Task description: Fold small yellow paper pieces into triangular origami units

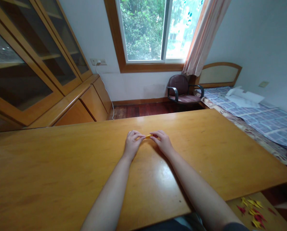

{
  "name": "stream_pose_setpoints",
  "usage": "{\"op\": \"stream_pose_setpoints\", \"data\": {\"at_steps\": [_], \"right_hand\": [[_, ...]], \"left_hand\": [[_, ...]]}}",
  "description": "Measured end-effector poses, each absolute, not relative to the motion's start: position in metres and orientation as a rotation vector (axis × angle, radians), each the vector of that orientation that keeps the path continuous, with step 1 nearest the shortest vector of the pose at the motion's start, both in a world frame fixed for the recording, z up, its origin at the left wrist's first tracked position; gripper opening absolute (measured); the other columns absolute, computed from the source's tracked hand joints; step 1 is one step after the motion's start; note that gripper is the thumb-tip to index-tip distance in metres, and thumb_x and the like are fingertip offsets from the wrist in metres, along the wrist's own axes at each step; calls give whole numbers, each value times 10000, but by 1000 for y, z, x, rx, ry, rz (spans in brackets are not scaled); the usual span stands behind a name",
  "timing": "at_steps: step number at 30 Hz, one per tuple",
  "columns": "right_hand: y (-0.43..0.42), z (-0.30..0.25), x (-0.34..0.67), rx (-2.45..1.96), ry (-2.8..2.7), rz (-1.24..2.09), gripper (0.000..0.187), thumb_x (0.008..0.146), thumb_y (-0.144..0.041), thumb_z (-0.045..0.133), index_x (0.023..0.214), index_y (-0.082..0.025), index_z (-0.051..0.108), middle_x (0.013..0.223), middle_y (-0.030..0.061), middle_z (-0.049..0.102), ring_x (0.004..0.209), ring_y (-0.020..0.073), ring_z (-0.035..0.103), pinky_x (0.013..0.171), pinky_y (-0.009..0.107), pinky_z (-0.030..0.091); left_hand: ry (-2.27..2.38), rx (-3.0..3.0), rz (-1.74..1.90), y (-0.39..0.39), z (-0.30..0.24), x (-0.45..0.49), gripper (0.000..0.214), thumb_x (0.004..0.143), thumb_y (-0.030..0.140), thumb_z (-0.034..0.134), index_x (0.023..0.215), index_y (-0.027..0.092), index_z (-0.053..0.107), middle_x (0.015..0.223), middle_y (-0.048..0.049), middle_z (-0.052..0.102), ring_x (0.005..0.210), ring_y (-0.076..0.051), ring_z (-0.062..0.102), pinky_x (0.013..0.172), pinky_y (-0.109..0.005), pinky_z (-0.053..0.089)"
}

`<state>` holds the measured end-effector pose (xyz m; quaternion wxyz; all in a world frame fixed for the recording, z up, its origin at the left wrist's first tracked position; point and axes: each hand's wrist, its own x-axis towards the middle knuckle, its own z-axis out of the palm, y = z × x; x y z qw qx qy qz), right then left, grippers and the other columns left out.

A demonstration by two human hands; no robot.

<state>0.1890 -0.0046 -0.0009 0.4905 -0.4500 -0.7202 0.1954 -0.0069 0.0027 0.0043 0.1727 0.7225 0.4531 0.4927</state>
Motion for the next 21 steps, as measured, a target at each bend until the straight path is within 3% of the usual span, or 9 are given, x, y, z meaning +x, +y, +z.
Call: {"op": "stream_pose_setpoints", "data": {"at_steps": [11, 21], "right_hand": [[-4, 3, 190, -1117, -1659, 498, 121, 874, -288, 631, 877, -222, 733, 795, 35, 674, 757, 180, 605, 729, 303, 482], [-4, 1, 188, -1087, -1462, 755, 131, 820, -314, 673, 886, -220, 736, 867, 29, 711, 834, 188, 660, 792, 305, 517]], "left_hand": [[1252, 1921, 1429, 3, 3, -6, 144, 868, 335, 642, 932, 238, 728, 885, -21, 579, 836, -156, 575, 776, -285, 491], [1199, 1791, 1445, 2, 6, -6, 141, 852, 316, 655, 934, 227, 727, 900, -21, 592, 854, -151, 595, 795, -276, 506]]}}
